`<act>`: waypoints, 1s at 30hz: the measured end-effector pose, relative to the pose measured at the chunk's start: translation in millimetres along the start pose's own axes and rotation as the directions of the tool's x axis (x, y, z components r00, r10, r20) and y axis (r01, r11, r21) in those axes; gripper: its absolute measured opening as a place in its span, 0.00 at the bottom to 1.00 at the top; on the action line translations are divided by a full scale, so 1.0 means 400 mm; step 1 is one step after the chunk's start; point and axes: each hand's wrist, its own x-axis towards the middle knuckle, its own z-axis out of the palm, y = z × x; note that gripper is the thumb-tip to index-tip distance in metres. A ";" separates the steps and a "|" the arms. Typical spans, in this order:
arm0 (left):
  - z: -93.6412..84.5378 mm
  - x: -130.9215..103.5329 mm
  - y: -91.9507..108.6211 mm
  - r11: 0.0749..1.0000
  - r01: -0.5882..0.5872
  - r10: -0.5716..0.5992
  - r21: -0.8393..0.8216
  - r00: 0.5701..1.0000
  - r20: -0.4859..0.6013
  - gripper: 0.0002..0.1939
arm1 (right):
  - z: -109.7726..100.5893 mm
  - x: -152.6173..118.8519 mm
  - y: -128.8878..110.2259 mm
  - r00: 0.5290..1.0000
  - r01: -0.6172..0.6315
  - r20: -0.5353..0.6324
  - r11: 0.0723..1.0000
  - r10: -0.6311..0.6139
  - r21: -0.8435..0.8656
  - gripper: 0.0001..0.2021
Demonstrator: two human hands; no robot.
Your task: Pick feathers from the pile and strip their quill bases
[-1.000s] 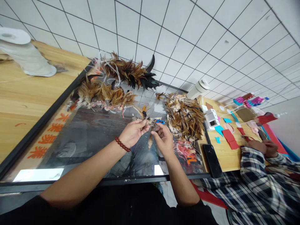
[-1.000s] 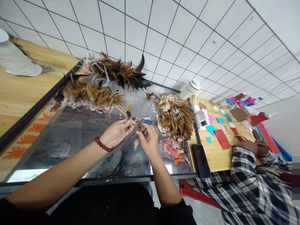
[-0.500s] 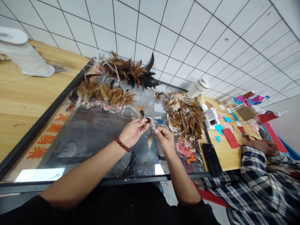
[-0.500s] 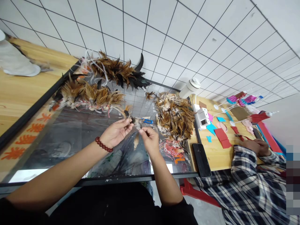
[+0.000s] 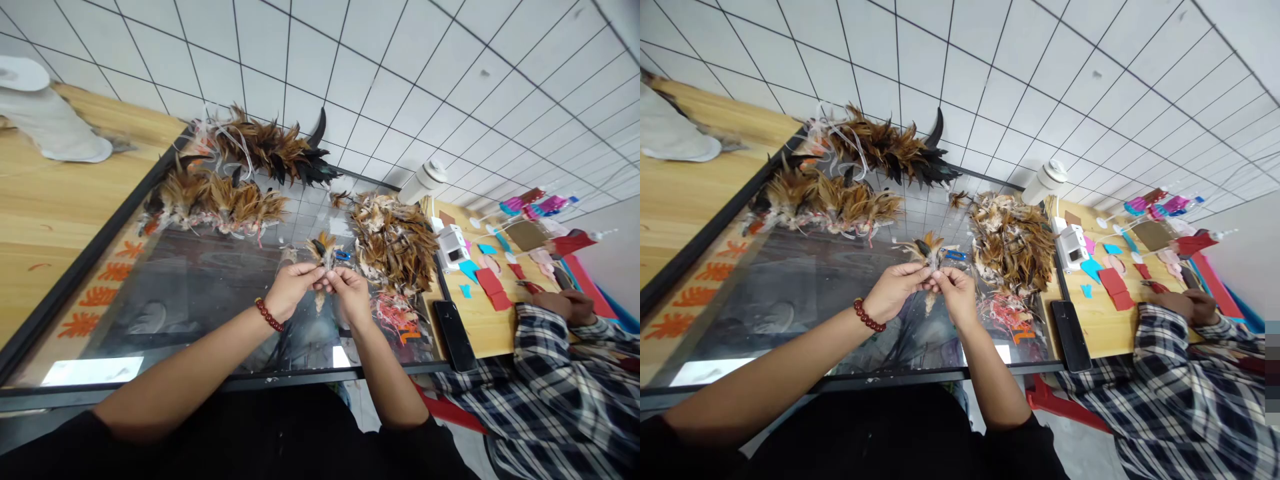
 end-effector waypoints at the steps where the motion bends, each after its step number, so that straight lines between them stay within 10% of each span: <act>1: 0.000 0.001 -0.001 0.999 -0.029 0.029 0.040 1.000 0.010 0.14 | -0.002 0.000 -0.003 1.000 -0.012 0.009 1.000 0.012 -0.007 0.12; 9: -0.006 0.006 0.003 1.000 0.023 -0.025 0.017 0.991 0.132 0.11 | -0.028 0.006 -0.020 0.984 -0.146 0.087 0.983 0.156 -0.112 0.16; 14: -0.007 0.008 0.020 0.937 0.170 -0.181 -0.306 0.983 -0.009 0.04 | -0.036 0.005 -0.015 0.981 0.159 -0.059 0.938 -0.185 -0.307 0.13; 21: 0.003 -0.001 0.008 0.897 0.276 -0.279 -0.345 0.959 0.042 0.02 | -0.011 -0.021 -0.024 0.865 0.414 0.104 0.584 -0.490 -0.698 0.06; 30: 0.009 -0.010 0.011 0.983 0.145 -0.153 -0.109 0.986 -0.064 0.10 | -0.034 0.002 -0.015 0.952 0.281 -0.006 0.881 -0.306 -0.380 0.11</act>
